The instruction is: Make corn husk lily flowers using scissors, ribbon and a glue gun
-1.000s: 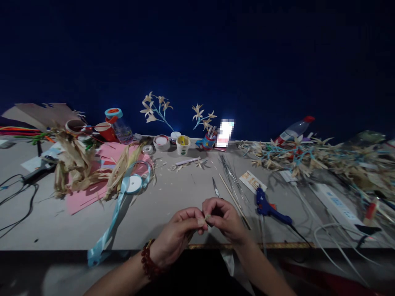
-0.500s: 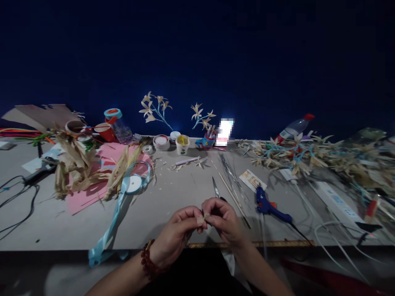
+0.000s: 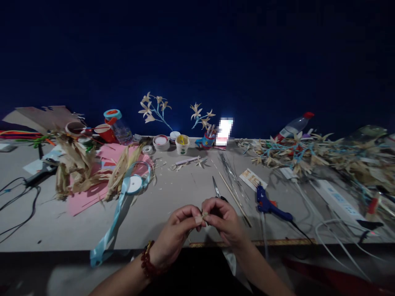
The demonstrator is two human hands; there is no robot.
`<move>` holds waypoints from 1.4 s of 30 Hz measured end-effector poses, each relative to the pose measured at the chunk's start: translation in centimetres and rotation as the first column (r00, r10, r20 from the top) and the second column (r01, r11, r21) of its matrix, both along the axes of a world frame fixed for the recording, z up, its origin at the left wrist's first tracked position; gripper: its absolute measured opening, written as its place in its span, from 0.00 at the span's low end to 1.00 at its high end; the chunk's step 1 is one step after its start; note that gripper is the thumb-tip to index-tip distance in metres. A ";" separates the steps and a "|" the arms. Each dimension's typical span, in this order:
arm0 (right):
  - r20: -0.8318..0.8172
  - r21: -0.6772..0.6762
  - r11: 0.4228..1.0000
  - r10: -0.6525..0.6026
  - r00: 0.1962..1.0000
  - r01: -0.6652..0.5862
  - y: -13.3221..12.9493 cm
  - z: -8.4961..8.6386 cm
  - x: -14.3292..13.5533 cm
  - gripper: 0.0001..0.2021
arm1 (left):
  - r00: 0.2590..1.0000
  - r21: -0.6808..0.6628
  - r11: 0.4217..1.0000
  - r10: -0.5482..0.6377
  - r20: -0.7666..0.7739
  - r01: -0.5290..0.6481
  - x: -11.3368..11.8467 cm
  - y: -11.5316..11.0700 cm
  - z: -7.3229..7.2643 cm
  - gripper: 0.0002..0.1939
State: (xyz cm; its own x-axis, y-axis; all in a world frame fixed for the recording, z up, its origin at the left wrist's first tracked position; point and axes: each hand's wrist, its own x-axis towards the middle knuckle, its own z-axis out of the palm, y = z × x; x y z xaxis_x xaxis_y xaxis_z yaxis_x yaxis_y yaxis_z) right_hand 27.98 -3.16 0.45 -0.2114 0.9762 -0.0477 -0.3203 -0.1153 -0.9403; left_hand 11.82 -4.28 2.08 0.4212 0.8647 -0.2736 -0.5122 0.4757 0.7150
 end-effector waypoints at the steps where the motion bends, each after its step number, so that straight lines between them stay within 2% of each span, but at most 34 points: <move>1: 0.011 0.012 1.000 -0.001 1.000 0.001 0.0 0.0 0.0 0.11 | 1.000 0.005 1.000 0.001 -0.001 -0.001 0.0 0.0 0.0 0.06; 9: 0.036 0.045 0.999 0.015 0.999 -0.017 0.2 -0.1 0.1 0.11 | 1.000 0.026 1.000 0.013 -0.018 -0.012 -0.2 0.1 0.1 0.05; 15: -0.010 -0.002 1.000 -0.004 1.000 0.004 0.4 0.4 0.1 0.12 | 0.999 0.018 0.999 0.036 -0.025 -0.036 -0.3 0.1 0.0 0.06; 19: 0.019 0.024 0.987 -0.157 0.987 0.157 1.3 0.1 0.9 0.12 | 0.998 0.012 0.998 0.054 -0.018 -0.054 -0.5 0.1 -0.2 0.05; 25: 0.128 0.098 0.930 -0.365 0.922 0.354 2.4 -0.4 3.6 0.13 | 0.993 0.042 0.993 0.113 -0.030 -0.111 -1.6 0.3 -1.2 0.06; 27: 0.097 0.091 0.909 -0.414 0.905 0.407 2.6 0.0 4.5 0.12 | 0.988 0.068 0.987 0.147 -0.055 -0.144 -2.0 0.4 -1.7 0.06; 30: -0.064 0.066 0.875 -0.476 0.877 0.480 2.8 0.4 5.6 0.12 | 0.970 0.120 0.971 0.219 -0.102 -0.206 -2.6 0.5 -2.4 0.06; 33: -0.142 0.044 0.848 -0.519 0.843 0.529 2.6 -0.3 5.8 0.19 | 0.949 0.179 0.950 0.282 -0.140 -0.256 -3.1 0.7 -2.9 0.06; 35: -0.048 0.089 0.853 -0.511 0.858 0.514 2.1 -1.3 5.4 0.21 | 0.935 0.212 0.938 0.312 -0.165 -0.276 -3.5 0.9 -3.1 0.06; 38: 0.196 0.185 0.909 -0.407 0.892 0.374 1.3 -2.7 4.2 0.19 | 0.916 0.235 0.923 0.351 -0.196 -0.304 -3.9 1.2 -3.4 0.07; 42: 0.400 0.155 0.973 -0.219 0.890 0.170 1.0 -3.2 2.7 0.12 | 0.903 0.167 0.911 0.401 -0.157 -0.376 -4.7 1.7 -3.8 0.09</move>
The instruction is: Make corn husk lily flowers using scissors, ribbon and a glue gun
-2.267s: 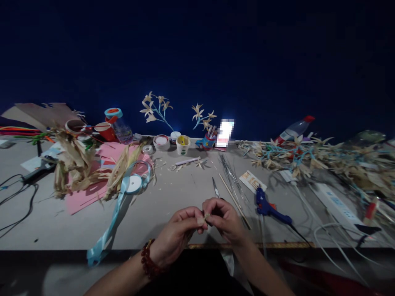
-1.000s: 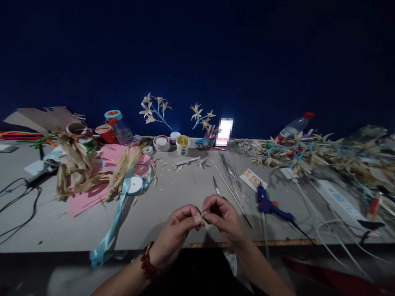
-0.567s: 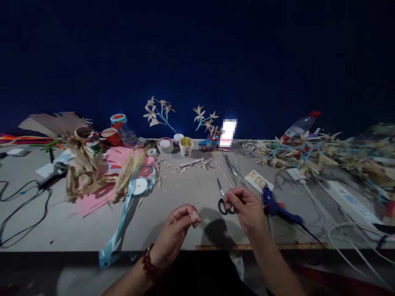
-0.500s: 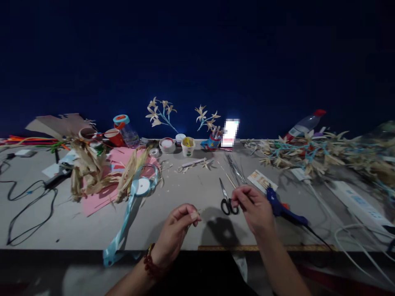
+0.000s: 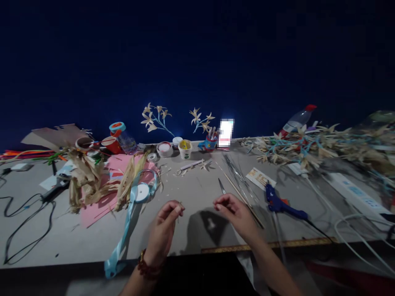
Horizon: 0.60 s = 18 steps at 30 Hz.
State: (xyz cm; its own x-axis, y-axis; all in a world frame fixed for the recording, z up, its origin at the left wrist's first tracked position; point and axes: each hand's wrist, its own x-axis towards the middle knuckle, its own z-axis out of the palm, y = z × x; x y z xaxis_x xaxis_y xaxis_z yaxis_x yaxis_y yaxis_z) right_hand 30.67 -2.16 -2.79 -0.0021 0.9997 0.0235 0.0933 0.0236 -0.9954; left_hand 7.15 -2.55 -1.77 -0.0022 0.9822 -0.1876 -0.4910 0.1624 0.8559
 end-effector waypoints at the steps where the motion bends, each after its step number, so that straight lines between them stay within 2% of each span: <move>1: 0.032 -0.018 1.000 0.019 0.999 -0.019 0.1 0.0 -0.1 0.12 | 1.000 -0.015 1.000 0.019 0.025 -0.019 -0.2 0.1 -0.1 0.09; 5: 0.180 0.008 1.000 -0.031 0.983 0.030 0.8 0.4 0.3 0.13 | 0.993 -0.037 0.996 0.079 0.088 -0.076 -1.2 0.5 -0.4 0.10; 10: 0.354 0.081 0.988 0.095 0.930 -0.132 3.1 1.2 0.4 0.10 | 0.986 -0.073 0.995 0.078 0.145 -0.068 -1.1 0.5 -0.1 0.10; 15: 0.492 0.146 0.975 0.073 0.867 -0.165 5.2 1.5 -0.8 0.08 | 0.987 -0.085 0.996 0.042 0.158 -0.029 -0.3 0.5 0.1 0.09; 18: 0.598 0.249 0.949 0.005 0.802 -0.191 5.4 1.2 0.7 0.11 | 0.989 -0.114 0.993 0.042 0.145 -0.025 -0.4 0.4 -0.1 0.10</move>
State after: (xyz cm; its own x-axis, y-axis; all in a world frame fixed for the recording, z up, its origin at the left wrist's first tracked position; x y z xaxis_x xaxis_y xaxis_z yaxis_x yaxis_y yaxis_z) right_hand 31.34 3.25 -1.57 -0.2062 0.9418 0.2656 0.6340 0.3354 -0.6968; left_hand 6.72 -2.11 -1.90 0.0009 0.9550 -0.2967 -0.6170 0.2340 0.7514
